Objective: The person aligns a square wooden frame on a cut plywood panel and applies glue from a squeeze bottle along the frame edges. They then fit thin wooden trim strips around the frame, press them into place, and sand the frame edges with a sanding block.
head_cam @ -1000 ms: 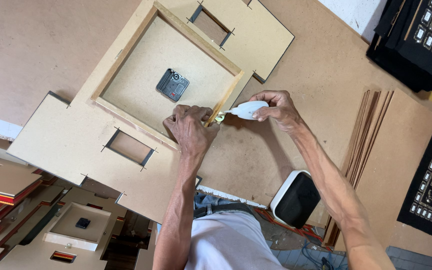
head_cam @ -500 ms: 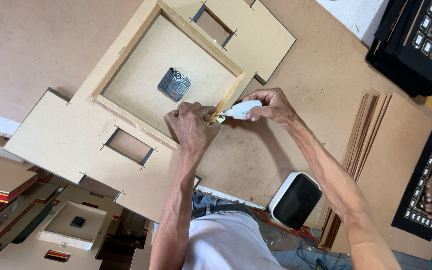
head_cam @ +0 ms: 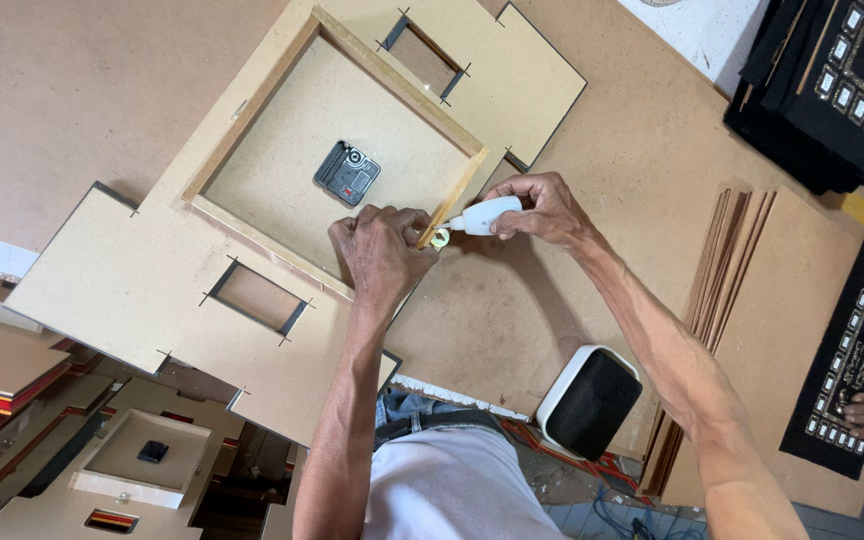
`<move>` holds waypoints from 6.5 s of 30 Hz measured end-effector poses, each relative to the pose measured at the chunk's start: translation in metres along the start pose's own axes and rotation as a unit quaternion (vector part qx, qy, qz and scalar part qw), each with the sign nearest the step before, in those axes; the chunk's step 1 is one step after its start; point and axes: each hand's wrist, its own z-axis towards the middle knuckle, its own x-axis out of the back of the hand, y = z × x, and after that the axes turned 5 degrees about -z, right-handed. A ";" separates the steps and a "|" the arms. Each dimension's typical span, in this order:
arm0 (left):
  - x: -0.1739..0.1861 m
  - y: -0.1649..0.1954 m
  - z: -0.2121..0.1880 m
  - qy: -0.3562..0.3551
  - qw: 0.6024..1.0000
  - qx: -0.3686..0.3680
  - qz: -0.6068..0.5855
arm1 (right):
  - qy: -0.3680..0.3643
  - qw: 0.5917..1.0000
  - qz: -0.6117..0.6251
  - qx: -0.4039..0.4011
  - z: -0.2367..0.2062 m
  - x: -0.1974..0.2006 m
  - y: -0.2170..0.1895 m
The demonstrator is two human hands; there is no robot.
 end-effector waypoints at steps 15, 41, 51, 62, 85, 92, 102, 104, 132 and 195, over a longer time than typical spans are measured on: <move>0.011 0.006 0.005 -0.038 0.999 0.034 0.000 | 0.032 0.999 -0.017 -0.014 0.003 0.017 0.003; -0.001 -0.008 0.000 0.017 0.999 0.001 -0.039 | 0.016 1.000 0.019 0.011 -0.006 -0.004 0.001; 0.002 -0.005 0.000 0.007 0.999 0.015 -0.040 | 0.046 0.999 -0.018 0.002 -0.006 0.002 -0.001; 0.002 -0.008 0.002 0.013 0.999 -0.004 -0.032 | 0.113 0.967 0.228 -0.016 -0.029 0.015 0.015; 0.068 -0.036 -0.014 -0.003 0.987 -0.110 -0.114 | 0.032 0.835 0.549 0.029 -0.080 -0.024 0.034; 0.080 -0.054 -0.087 0.073 0.981 -0.168 0.061 | 0.038 0.854 0.518 -0.016 -0.084 -0.061 0.035; 0.021 -0.063 -0.108 0.149 0.976 -0.154 0.047 | 0.040 0.912 0.405 -0.039 -0.082 -0.090 0.040; 0.016 -0.064 -0.106 0.166 0.972 -0.162 0.025 | 0.044 0.924 0.377 -0.045 -0.082 -0.095 0.041; 0.055 -0.070 -0.095 0.055 0.987 -0.151 0.020 | 0.027 0.983 0.173 -0.056 -0.070 -0.119 -0.002; 0.071 -0.058 -0.092 0.052 0.976 -0.189 -0.091 | 0.087 0.840 0.534 0.033 -0.128 -0.093 0.008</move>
